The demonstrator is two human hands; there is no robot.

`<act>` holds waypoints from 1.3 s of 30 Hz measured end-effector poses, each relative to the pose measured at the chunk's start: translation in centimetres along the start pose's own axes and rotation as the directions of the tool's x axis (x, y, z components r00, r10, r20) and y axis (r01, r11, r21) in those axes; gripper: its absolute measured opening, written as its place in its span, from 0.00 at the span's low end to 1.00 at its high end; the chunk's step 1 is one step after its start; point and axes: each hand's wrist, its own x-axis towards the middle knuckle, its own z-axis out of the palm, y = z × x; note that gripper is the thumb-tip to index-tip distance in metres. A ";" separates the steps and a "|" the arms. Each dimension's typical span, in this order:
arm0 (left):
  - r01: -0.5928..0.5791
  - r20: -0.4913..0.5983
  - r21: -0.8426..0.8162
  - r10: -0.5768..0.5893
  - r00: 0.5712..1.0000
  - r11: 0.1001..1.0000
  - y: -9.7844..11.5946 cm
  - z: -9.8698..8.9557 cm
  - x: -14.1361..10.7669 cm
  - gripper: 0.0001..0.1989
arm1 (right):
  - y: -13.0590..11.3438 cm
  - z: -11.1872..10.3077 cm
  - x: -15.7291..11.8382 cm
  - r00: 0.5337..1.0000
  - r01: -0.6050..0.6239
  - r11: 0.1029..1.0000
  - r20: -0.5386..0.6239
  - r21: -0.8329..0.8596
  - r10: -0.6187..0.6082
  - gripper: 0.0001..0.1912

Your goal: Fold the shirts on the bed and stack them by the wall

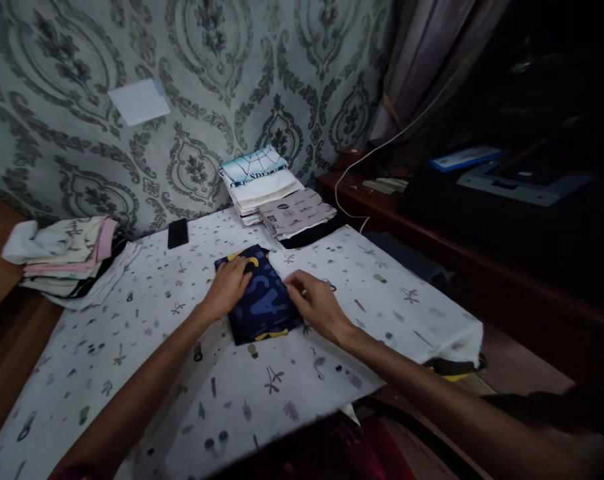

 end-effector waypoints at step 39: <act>0.101 0.062 -0.207 -0.090 0.994 0.973 -10.4 -2.2 4.9 0.08 | 0.5 11.3 10.1 0.939 0.284 0.768 0.330 -0.574 -0.100 0.29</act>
